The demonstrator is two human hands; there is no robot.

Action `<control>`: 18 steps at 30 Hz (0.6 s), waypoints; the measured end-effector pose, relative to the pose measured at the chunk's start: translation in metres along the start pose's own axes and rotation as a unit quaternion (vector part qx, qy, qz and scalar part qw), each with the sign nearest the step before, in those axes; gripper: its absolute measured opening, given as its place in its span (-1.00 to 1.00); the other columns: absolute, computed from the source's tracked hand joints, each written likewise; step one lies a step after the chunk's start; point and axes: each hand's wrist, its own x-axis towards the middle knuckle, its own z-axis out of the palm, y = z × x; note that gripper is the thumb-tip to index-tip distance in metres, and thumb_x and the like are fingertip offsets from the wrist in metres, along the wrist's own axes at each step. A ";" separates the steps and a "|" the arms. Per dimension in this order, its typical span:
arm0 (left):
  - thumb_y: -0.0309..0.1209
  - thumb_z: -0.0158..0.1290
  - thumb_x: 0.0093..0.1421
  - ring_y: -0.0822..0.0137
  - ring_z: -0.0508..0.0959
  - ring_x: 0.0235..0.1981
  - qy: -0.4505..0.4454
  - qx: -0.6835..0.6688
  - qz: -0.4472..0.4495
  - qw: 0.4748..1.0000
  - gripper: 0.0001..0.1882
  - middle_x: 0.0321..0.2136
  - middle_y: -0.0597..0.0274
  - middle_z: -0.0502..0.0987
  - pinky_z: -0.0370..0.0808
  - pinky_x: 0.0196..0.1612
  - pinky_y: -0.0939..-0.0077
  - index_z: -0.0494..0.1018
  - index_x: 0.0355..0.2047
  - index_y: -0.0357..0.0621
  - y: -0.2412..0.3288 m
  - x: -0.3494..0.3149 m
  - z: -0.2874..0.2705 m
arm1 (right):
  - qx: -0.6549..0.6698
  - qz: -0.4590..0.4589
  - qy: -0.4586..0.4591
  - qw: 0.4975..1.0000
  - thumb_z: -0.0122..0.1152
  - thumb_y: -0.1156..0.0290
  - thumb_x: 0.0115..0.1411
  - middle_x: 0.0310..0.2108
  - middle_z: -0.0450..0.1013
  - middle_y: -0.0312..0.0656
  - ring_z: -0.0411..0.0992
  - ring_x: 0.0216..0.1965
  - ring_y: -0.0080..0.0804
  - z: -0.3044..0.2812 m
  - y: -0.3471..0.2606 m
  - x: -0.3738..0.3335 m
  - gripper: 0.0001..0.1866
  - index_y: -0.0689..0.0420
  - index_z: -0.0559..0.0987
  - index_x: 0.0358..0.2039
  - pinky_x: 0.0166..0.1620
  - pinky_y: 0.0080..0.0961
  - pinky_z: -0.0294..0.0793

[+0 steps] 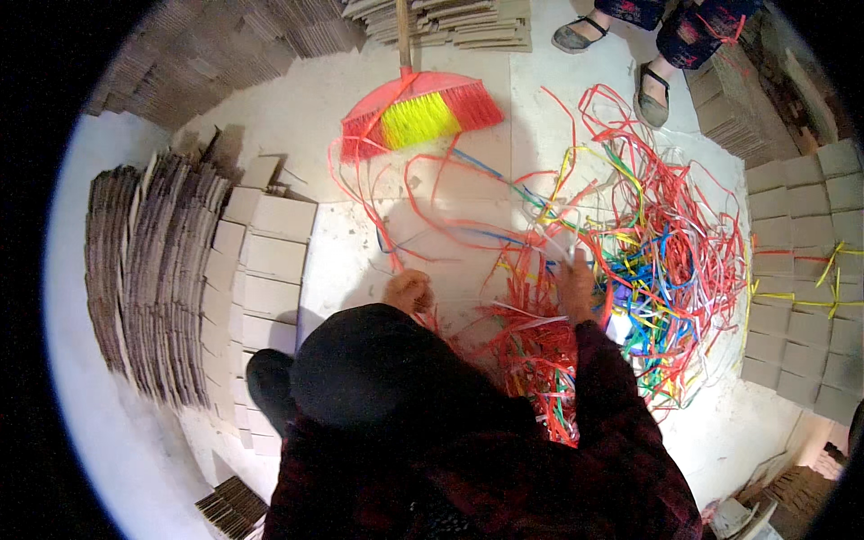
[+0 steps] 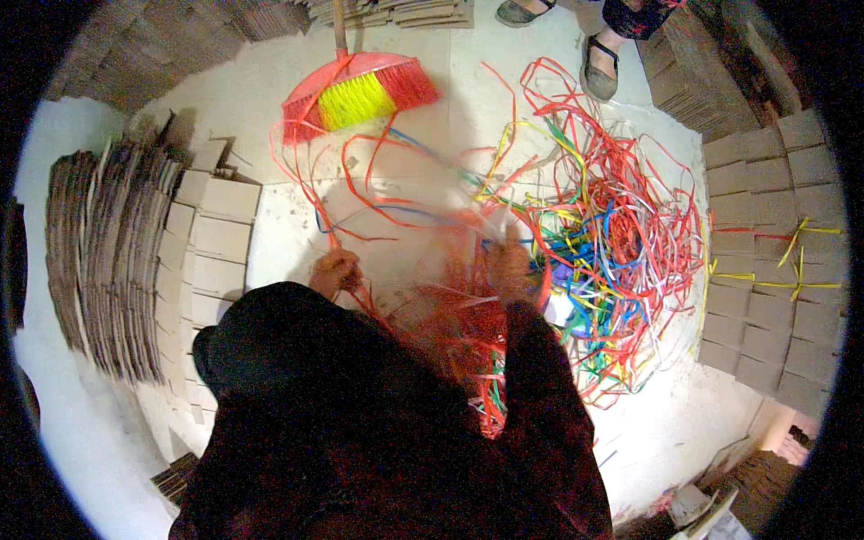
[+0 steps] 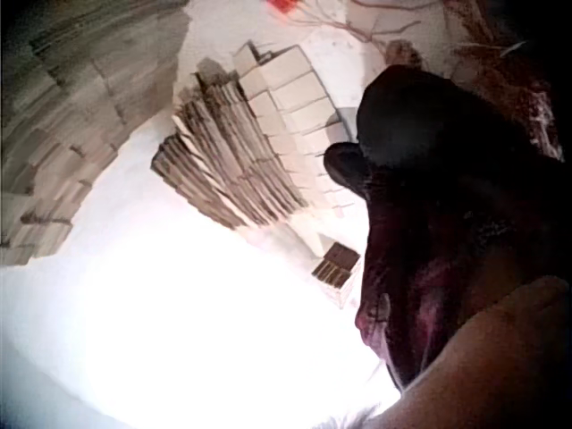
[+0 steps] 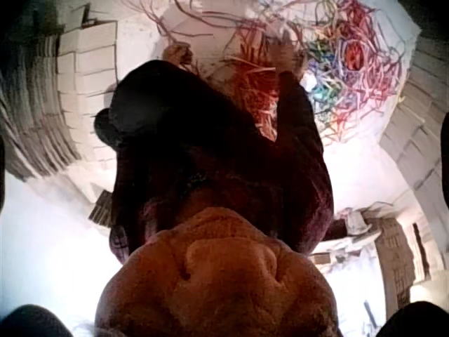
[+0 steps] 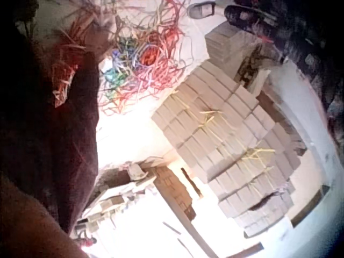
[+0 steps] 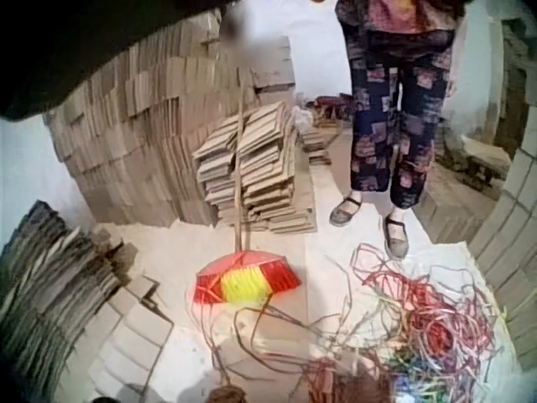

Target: The person gathers flat cardboard pieces from the floor, aligns them into a neat stack, and secures the bundle with a plastic tie. The person also briefly handles a black cable and a broom before returning to the cardboard.

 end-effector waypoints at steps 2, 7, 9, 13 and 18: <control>-0.20 -0.03 0.25 0.29 0.52 -0.30 -0.005 -0.090 -0.016 0.996 -0.67 -0.29 0.13 0.51 0.50 -0.23 0.38 0.39 -0.11 -0.17 -0.022 -0.003 0.041 | -0.012 -0.046 -0.099 0.994 0.09 0.36 0.12 -0.50 0.46 0.07 0.45 -0.44 0.08 0.030 -0.035 -0.020 -0.63 0.18 0.38 -0.06 -0.41 -0.13 0.38; -0.20 -0.09 0.28 0.23 0.49 -0.23 0.060 -0.232 0.031 0.970 -0.57 -0.23 0.09 0.49 0.45 -0.13 0.29 0.27 0.03 -0.24 -0.003 -0.010 0.043 | 0.130 -0.031 -0.375 0.917 0.06 0.21 0.15 -0.49 0.47 -0.08 0.44 -0.44 -0.10 0.092 -0.127 -0.080 -0.63 0.19 0.37 -0.13 -0.36 -0.25 0.43; -0.17 -0.07 0.27 0.25 0.48 -0.29 0.078 -0.274 0.090 0.954 -0.59 -0.33 0.17 0.48 0.45 -0.16 0.27 0.28 -0.02 -0.22 -0.004 -0.020 0.019 | 0.033 -0.105 -0.425 0.899 0.07 0.19 0.14 -0.52 0.47 -0.06 0.45 -0.47 -0.07 0.112 -0.136 -0.088 -0.63 0.20 0.35 -0.17 -0.40 -0.20 0.43; -0.23 -0.05 0.27 0.41 0.40 -0.48 0.107 -0.388 0.159 0.901 -0.72 -0.53 0.36 0.39 0.41 -0.31 0.42 0.35 -0.15 -0.17 0.028 -0.052 -0.021 | -0.069 -0.247 -0.445 0.858 0.09 0.21 0.11 -0.53 0.46 0.11 0.46 -0.47 0.13 0.121 -0.168 -0.088 -0.63 0.20 0.31 -0.19 -0.43 0.00 0.41; -0.27 0.01 0.24 0.55 0.28 -0.54 0.139 -0.407 0.244 0.869 -0.68 -0.56 0.42 0.34 0.29 -0.42 0.62 0.37 -0.08 -0.21 0.058 -0.082 -0.075 | -0.033 -0.247 -0.482 0.840 0.03 0.20 0.17 -0.56 0.43 0.09 0.44 -0.45 0.14 0.177 -0.180 -0.101 -0.69 0.16 0.30 -0.22 -0.42 0.00 0.38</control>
